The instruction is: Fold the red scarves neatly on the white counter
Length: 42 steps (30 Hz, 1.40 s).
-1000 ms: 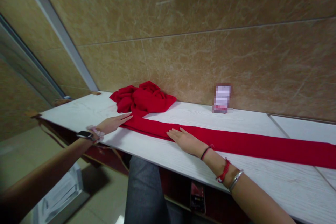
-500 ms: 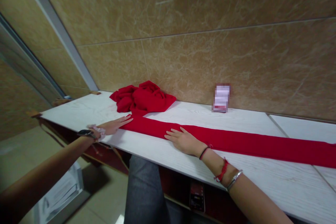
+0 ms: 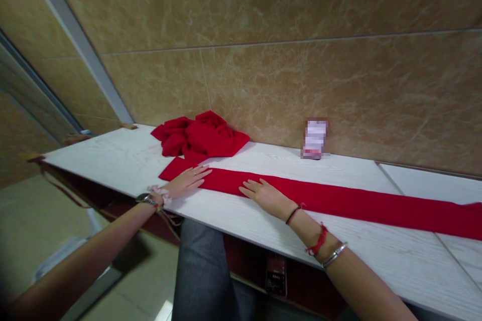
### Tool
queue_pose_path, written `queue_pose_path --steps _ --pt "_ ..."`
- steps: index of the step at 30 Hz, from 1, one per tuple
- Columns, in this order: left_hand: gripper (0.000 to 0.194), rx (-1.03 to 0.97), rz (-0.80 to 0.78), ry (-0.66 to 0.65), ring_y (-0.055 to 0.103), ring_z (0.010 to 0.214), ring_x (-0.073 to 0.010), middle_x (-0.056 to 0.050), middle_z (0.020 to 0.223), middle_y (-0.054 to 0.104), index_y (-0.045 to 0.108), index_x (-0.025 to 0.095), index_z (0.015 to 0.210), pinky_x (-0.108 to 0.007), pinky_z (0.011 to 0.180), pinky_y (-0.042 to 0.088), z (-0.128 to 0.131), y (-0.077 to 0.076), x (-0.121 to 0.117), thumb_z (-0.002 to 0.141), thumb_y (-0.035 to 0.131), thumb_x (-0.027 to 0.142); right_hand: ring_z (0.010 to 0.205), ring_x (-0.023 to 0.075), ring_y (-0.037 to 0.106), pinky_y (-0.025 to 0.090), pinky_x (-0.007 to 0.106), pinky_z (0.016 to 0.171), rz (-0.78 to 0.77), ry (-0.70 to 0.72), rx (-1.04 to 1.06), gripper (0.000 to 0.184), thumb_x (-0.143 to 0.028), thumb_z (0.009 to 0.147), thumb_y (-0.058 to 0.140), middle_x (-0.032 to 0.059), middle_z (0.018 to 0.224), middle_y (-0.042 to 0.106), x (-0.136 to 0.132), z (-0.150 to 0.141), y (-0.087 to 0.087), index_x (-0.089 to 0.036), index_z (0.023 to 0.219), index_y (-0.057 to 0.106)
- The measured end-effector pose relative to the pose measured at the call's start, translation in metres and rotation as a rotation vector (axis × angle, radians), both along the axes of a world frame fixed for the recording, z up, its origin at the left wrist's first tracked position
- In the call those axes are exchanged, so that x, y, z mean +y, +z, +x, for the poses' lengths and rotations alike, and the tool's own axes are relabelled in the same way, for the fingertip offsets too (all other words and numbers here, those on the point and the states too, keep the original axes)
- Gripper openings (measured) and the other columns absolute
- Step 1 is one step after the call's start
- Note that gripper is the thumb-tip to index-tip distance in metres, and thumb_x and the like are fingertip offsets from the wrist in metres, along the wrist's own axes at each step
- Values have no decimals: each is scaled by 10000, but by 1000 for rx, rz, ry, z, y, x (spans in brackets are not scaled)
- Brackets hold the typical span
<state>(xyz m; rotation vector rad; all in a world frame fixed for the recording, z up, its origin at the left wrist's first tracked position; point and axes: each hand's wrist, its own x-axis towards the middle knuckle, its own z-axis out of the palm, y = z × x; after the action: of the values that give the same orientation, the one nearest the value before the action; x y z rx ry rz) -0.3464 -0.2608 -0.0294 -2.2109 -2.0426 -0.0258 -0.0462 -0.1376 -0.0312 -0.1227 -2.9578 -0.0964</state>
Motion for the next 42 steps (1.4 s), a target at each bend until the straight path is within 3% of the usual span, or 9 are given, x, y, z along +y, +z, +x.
queue_pose_path --steps 8,13,16,19,23,28,33,37,42 --pt "457 4 -69 45 259 1303 -204 -71 1414 318 370 195 1331 -433 1053 193 3 10 4 915 237 328 1306 200 262 205 475 1057 -158 -40 15 485 -304 916 312 83 1404 352 -4 6 7 -199 1387 262" --pt "465 -78 84 -61 229 1312 -191 -76 1414 315 389 178 1319 -372 1057 195 53 15 39 939 184 351 1322 238 212 175 524 1051 -172 -115 -42 512 -396 918 290 97 1425 302 -6 3 11 -177 1380 282" --pt "450 -81 -8 -117 226 1315 -196 -43 1435 276 342 223 1345 -399 1051 199 83 9 54 937 213 359 1320 238 220 194 516 1047 -164 -152 -82 518 -430 922 246 86 1432 285 -4 14 9 -192 1380 287" --pt "452 -33 -39 -96 213 1320 -197 -19 1433 283 305 238 1364 -406 1054 185 92 2 56 933 229 351 1318 236 222 220 506 1042 -111 -213 -67 525 -435 925 211 87 1437 268 2 47 5 -193 1388 265" --pt "454 3 -55 -102 200 1325 -187 -11 1441 263 292 243 1369 -390 1057 178 84 0 52 929 227 335 1305 248 253 303 515 993 21 -338 -46 498 -377 937 203 128 1422 284 25 123 -6 -163 1380 281" --pt "460 9 -136 -96 187 1330 -190 -33 1447 244 288 233 1370 -419 1053 171 82 9 57 921 232 318 1260 313 331 421 566 849 163 -386 -103 405 -216 924 237 163 1351 402 59 192 -16 -181 1234 496" --pt "472 -62 -98 -131 157 1339 -182 -57 1460 201 280 216 1372 -412 1062 151 113 19 78 933 205 372 1274 301 309 382 522 931 41 -565 14 485 -342 923 251 182 1389 336 53 141 -1 -118 1339 358" --pt "467 -77 -111 -240 177 1333 -163 -39 1453 228 289 229 1365 -360 1061 173 136 12 89 934 224 399 1298 258 272 304 494 1001 -58 -433 -38 501 -382 928 209 117 1425 297 35 96 6 -167 1370 308" --pt "474 -48 -96 -303 188 1329 -153 -28 1440 265 274 213 1374 -313 1063 169 130 1 88 938 220 389 1293 227 291 298 487 1000 -49 -464 -40 486 -375 932 183 96 1419 320 45 134 -7 -220 1383 277"
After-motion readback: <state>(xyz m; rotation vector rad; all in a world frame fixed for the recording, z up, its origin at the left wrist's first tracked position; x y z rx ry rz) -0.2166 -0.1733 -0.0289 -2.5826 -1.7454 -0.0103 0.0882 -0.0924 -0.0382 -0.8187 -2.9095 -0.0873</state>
